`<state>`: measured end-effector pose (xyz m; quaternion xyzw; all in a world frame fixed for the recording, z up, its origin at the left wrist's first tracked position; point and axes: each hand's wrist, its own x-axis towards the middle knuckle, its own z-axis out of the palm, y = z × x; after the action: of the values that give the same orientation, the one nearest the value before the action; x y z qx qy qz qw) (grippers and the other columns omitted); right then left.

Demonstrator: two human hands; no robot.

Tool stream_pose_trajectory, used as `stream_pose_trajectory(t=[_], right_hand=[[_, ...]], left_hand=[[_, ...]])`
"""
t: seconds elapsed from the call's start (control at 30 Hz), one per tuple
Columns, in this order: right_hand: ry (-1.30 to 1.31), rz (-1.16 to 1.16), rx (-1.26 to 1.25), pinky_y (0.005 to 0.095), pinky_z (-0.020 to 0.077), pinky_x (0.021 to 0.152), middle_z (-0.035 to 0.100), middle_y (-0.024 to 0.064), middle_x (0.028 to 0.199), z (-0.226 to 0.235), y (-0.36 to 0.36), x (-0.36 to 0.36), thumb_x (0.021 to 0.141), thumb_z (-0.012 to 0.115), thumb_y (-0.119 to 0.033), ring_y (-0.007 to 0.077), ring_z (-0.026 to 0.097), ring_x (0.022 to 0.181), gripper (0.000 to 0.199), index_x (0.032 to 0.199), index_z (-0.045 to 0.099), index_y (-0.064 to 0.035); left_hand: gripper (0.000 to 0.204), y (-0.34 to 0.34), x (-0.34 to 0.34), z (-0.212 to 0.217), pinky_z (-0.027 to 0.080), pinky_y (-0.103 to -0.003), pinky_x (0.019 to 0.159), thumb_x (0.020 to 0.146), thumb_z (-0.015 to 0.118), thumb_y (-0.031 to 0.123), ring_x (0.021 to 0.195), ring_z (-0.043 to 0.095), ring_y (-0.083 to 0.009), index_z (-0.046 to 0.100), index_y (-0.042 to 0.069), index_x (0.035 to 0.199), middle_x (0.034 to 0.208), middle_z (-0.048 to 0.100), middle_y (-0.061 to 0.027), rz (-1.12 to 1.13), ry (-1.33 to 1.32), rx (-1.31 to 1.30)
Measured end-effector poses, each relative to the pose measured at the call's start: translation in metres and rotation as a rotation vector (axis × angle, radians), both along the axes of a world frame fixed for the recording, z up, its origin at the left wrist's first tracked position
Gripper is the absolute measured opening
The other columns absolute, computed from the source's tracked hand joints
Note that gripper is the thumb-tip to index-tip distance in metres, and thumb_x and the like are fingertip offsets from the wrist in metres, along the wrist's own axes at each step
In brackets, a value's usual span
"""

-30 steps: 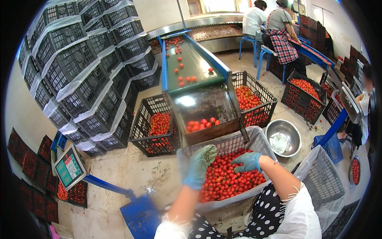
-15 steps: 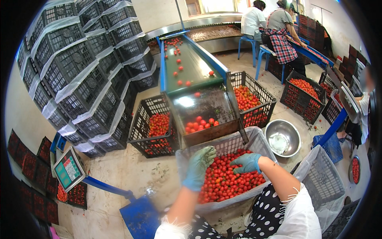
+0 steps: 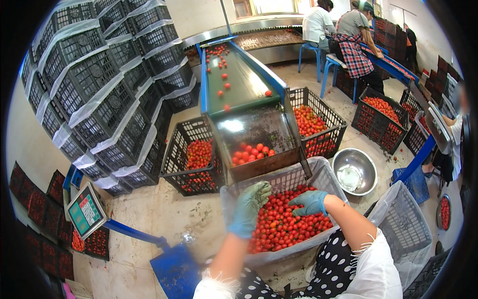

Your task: The person sorts and moves cherry tomatoes from a conveyor belt into a plastic bin by hand, occasionally interacting with a digital scale and moving crates.

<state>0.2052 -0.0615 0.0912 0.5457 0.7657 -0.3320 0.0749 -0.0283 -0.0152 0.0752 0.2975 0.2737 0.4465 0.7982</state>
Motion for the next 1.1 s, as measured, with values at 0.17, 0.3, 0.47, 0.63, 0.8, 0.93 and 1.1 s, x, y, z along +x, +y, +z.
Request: stream_pose_trajectory(t=[0.17,0.3,0.47,0.63,0.8,0.93,1.1], right_hand=[[0.005,0.009,0.009,0.0409,0.0424,0.097,0.056,0.0169,0.127,0.0,0.0,0.0,0.088,0.055,-0.045,0.0344,0.054,0.114,0.057,0.134,0.049,-0.0127],[0.002,0.003,0.002,0.0412,0.0421,0.097,0.055,0.0171,0.127,0.003,-0.002,-0.001,0.088,0.055,-0.045,0.0345,0.054,0.115,0.057,0.134,0.049,-0.0132],[0.007,0.002,0.005,0.0415,0.042,0.097,0.055,0.0173,0.127,0.0,-0.001,-0.001,0.087,0.055,-0.045,0.0349,0.054,0.115,0.057,0.134,0.049,-0.0136],[0.01,0.006,0.004,0.0415,0.0421,0.097,0.055,0.0176,0.127,-0.001,-0.001,-0.001,0.087,0.055,-0.046,0.0351,0.054,0.115,0.057,0.134,0.049,-0.0135],[-0.002,-0.032,0.099,0.0402,0.0432,0.096,0.056,0.0181,0.126,0.009,-0.003,-0.004,0.087,0.056,-0.039,0.035,0.054,0.114,0.054,0.132,0.049,-0.0103],[0.363,-0.27,0.991,0.0397,0.0415,0.098,0.048,0.0186,0.134,0.043,-0.014,-0.022,0.083,0.056,-0.008,0.033,0.052,0.118,0.051,0.133,0.047,-0.0057],[0.933,-0.321,1.44,0.0389,0.0397,0.1,0.046,0.0176,0.137,0.162,-0.081,-0.066,0.082,0.054,0.001,0.0309,0.051,0.12,0.053,0.134,0.045,-0.0039]], left_hand=[[0.026,-0.001,0.001,0.002,0.049,-0.026,0.077,0.094,0.053,0.022,0.089,0.064,-0.0163,0.062,0.003,0.109,0.1,0.068,-0.0074,-0.003,-0.008,0.02],[0.026,-0.001,0.001,0.003,0.049,-0.026,0.077,0.093,0.054,0.021,0.089,0.064,-0.0164,0.062,0.003,0.109,0.099,0.068,-0.0074,0.002,0.001,0.001],[0.026,-0.002,0.001,0.003,0.049,-0.026,0.078,0.093,0.054,0.021,0.089,0.064,-0.016,0.062,0.003,0.109,0.099,0.068,-0.0071,0.008,0.009,0.0],[0.029,0.002,-0.002,-0.004,0.049,-0.033,0.087,0.092,0.055,0.021,0.095,0.063,-0.0199,0.061,0.002,0.112,0.106,0.066,-0.0095,-0.019,0.012,0.008],[0.03,0.002,0.0,-0.003,0.048,-0.032,0.086,0.092,0.055,0.022,0.095,0.063,-0.0194,0.06,0.002,0.113,0.105,0.066,-0.0091,-0.027,0.025,0.01],[0.03,0.004,-0.003,-0.003,0.048,-0.031,0.087,0.092,0.055,0.022,0.096,0.063,-0.0189,0.061,0.002,0.113,0.106,0.066,-0.0087,-0.009,0.038,0.011],[0.028,-0.01,0.0,0.004,0.049,-0.029,0.084,0.093,0.054,0.021,0.095,0.063,-0.0167,0.062,0.002,0.112,0.104,0.066,-0.0074,0.048,0.075,0.065]])
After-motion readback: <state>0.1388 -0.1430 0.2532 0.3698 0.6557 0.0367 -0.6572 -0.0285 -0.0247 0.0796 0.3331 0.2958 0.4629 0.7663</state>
